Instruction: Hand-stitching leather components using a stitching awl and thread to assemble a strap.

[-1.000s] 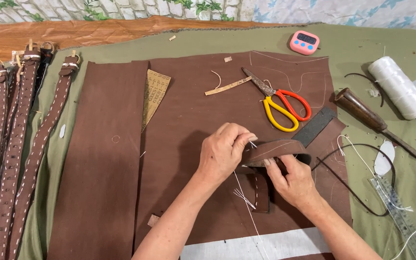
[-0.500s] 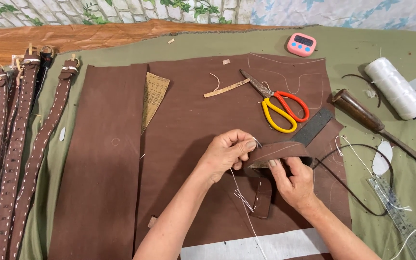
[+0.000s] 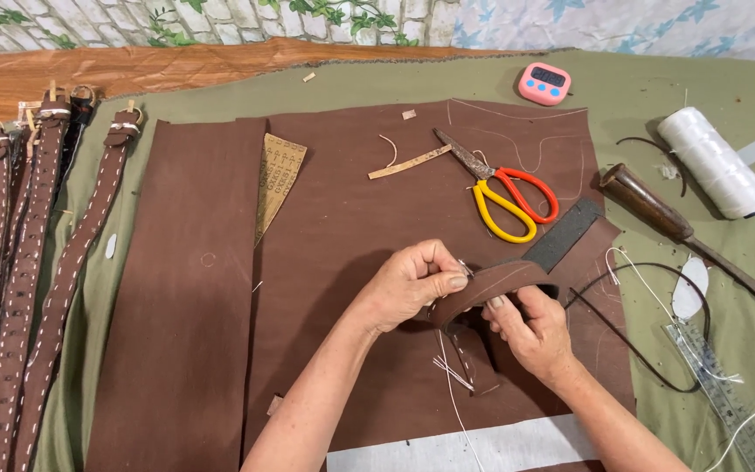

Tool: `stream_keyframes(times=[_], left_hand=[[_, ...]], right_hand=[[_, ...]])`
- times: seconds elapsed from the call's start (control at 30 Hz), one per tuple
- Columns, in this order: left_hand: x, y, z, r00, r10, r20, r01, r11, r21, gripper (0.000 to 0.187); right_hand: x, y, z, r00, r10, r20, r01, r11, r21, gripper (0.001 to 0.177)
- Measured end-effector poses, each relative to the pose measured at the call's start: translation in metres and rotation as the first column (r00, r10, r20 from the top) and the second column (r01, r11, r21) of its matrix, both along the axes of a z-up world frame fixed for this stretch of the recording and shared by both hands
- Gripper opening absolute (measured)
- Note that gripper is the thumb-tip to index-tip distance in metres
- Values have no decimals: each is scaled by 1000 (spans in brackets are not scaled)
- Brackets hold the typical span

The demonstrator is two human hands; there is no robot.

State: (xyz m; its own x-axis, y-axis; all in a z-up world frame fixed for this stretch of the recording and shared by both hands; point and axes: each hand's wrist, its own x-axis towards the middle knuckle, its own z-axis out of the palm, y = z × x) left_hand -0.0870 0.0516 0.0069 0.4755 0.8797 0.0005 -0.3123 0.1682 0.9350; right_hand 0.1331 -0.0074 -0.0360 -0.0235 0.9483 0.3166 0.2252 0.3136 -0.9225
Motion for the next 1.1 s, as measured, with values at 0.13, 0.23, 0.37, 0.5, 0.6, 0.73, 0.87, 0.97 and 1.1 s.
stream_keyframes(times=[0.13,0.23,0.37,0.5,0.6,0.73,0.87,0.97,1.1], left_hand=[[8,-3,-15,999,37,23,-37,999,-33,16],[15,-2,-22,997,63,51,-59,995,-84,18],[19,-8,-25,982,97,162,-51,962,-269,21],[15,-12,-16,977,37,209,28,954,-297,32],[8,-19,18,985,-35,166,79,960,-270,25],[5,-9,-21,997,-41,68,53,981,-189,14],[19,-8,-26,997,42,63,-33,989,-146,13],[26,-9,-26,988,152,8,-151,986,-72,15],[28,-14,-2,927,367,71,-374,907,195,20]], right_hand=[[2,-3,-3,996,-5,-84,0,998,-63,14],[-2,-3,4,985,16,-172,-32,996,-86,16],[1,-1,2,979,48,-199,-57,998,-41,19],[3,-3,6,995,17,-103,-21,999,-39,19],[9,-1,-11,996,23,-82,-26,999,-36,18],[3,-3,-1,998,18,-54,-21,998,-54,18],[3,-2,-2,995,-14,-98,9,999,-46,23],[0,2,0,985,-27,-172,22,999,-33,26],[1,6,5,960,0,-279,-8,1000,-27,30]])
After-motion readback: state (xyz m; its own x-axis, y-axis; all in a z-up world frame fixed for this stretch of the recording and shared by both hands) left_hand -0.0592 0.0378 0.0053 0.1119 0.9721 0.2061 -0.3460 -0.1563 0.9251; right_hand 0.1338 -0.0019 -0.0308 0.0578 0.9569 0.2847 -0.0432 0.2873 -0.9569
